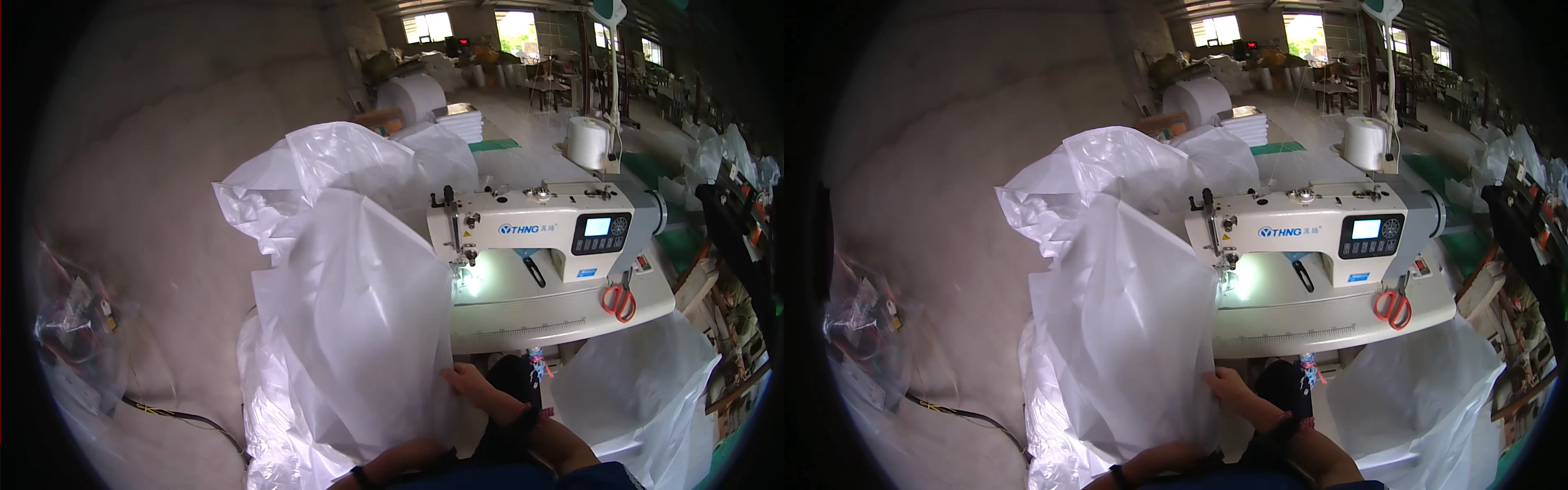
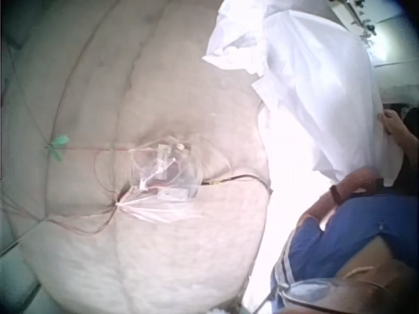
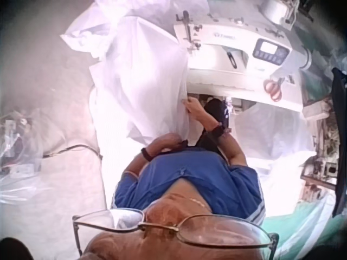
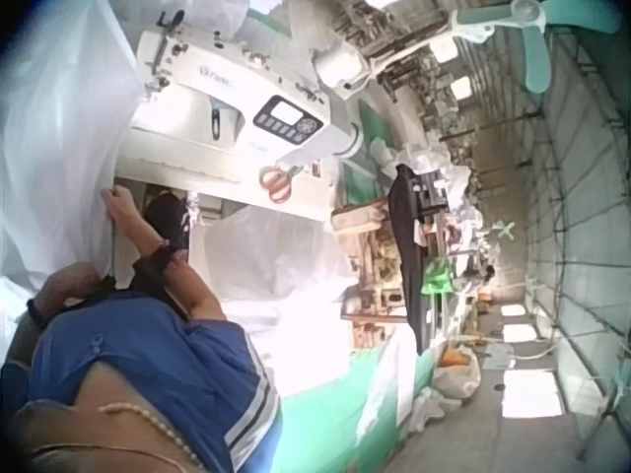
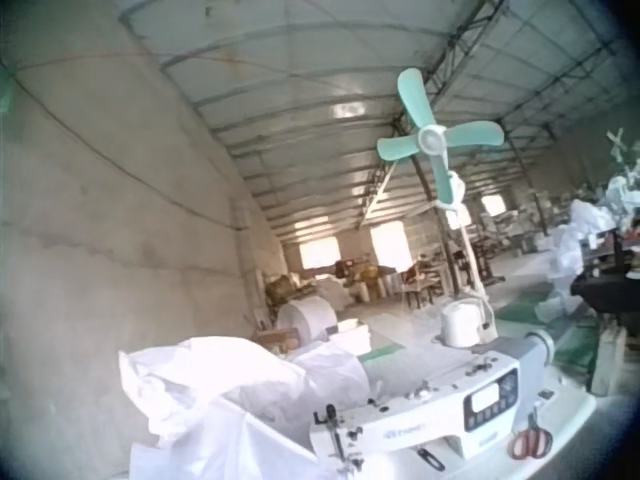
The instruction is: Sewing large white plastic sheets or bags using an industrial sewing machine.
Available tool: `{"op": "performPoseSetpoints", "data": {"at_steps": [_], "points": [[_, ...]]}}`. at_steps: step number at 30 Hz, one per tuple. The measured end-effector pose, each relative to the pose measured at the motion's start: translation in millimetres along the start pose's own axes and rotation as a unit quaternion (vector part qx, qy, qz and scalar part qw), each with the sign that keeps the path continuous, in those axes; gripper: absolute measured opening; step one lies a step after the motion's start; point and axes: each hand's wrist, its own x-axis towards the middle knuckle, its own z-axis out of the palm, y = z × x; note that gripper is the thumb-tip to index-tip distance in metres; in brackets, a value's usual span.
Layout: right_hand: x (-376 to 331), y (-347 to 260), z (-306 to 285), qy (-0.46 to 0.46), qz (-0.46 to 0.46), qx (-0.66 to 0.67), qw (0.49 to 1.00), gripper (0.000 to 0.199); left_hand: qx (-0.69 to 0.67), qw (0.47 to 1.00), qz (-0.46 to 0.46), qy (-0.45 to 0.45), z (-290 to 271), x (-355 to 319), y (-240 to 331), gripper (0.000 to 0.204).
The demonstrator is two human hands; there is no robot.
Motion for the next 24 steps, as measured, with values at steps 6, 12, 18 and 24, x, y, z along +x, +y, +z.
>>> {"op": "performPoseSetpoints", "data": {"at_steps": [6, 12, 18, 24], "points": [[-1, 0, -5, 0.047, -0.127, -0.002, 0.991, 0.022, 0.313, 0.782, 0.062, 0.535, -130, 45, 0, 0.028], [-31, -10, 29, -0.166, 0.0, 0.081, 0.983, 0.033, 0.108, 0.784, -0.37, 0.487, -180, 13, -100, 0.057], [16, 40, -18, -0.292, 0.043, 0.137, 0.946, 0.034, 0.133, 0.787, -0.344, 0.494, -181, 8, -138, 0.056], [93, 47, 0, -0.118, -0.232, -0.167, 0.951, 0.041, 0.133, 0.832, -0.31, 0.44, -232, 10, -163, 0.055]]}}
